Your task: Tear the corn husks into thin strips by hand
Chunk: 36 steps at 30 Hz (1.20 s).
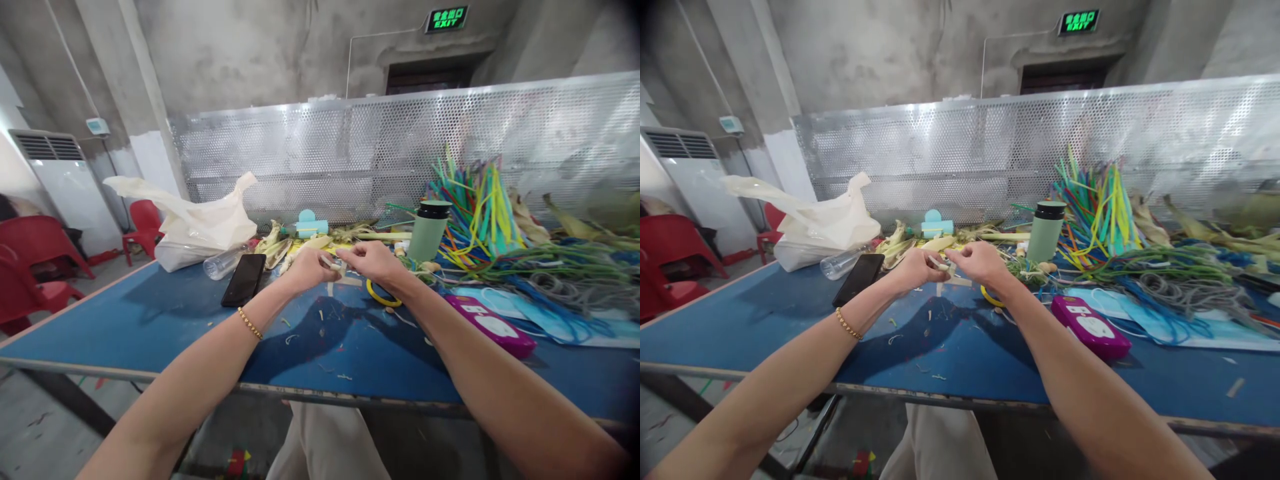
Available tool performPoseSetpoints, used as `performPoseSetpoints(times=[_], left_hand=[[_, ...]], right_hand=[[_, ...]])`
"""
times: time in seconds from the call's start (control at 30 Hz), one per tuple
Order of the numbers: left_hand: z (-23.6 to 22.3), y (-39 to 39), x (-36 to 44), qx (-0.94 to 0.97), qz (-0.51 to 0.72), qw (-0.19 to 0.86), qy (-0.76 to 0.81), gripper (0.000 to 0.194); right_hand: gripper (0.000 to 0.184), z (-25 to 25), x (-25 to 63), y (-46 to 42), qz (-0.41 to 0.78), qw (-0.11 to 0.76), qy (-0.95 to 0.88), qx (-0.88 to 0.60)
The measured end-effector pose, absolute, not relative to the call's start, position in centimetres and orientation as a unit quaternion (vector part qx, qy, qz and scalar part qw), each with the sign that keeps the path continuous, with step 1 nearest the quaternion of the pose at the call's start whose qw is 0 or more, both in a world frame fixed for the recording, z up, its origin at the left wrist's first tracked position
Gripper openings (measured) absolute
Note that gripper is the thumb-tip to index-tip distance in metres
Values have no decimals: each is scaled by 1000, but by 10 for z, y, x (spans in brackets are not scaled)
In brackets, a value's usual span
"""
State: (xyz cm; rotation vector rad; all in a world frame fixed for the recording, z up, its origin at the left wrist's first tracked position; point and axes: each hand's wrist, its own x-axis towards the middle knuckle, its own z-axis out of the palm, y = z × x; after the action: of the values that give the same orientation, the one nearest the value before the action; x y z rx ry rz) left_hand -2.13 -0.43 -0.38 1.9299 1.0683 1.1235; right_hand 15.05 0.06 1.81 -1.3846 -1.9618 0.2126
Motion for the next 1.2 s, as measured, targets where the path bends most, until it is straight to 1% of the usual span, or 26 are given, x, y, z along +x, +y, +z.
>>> performPoseSetpoints(times=[0.03,0.1,0.27,0.4,0.5,0.6,0.67,0.8,0.93,1.03,1.2], left_hand=[[-4,-4,-21,738,429,330,402,17],[-4,-5,-21,730,431,360,388,16],[-3,-7,-22,696,424,447,368,20],[0,-9,-24,681,410,503,340,20],[1,-10,-25,666,405,535,327,22],[1,-10,-26,649,404,563,313,23],[2,-9,-28,647,396,579,298,24],[2,-8,-30,654,364,603,276,26],[2,-8,-32,652,361,608,275,27],[2,-7,-32,652,364,606,275,28],[4,-9,-31,644,370,596,304,29]], right_hand=[[50,18,150,1,67,353,-757,-545],[49,18,150,0,77,350,-762,-540],[36,18,150,-4,197,377,-782,-456],[37,22,153,-9,295,383,-769,-418],[34,24,157,-9,352,373,-763,-393],[30,26,163,-8,425,352,-762,-339],[27,26,166,-8,453,343,-761,-312],[28,27,169,-7,467,329,-762,-306],[33,26,168,-6,445,330,-761,-338],[36,24,167,-4,422,340,-756,-366],[35,23,161,-7,389,371,-750,-386]])
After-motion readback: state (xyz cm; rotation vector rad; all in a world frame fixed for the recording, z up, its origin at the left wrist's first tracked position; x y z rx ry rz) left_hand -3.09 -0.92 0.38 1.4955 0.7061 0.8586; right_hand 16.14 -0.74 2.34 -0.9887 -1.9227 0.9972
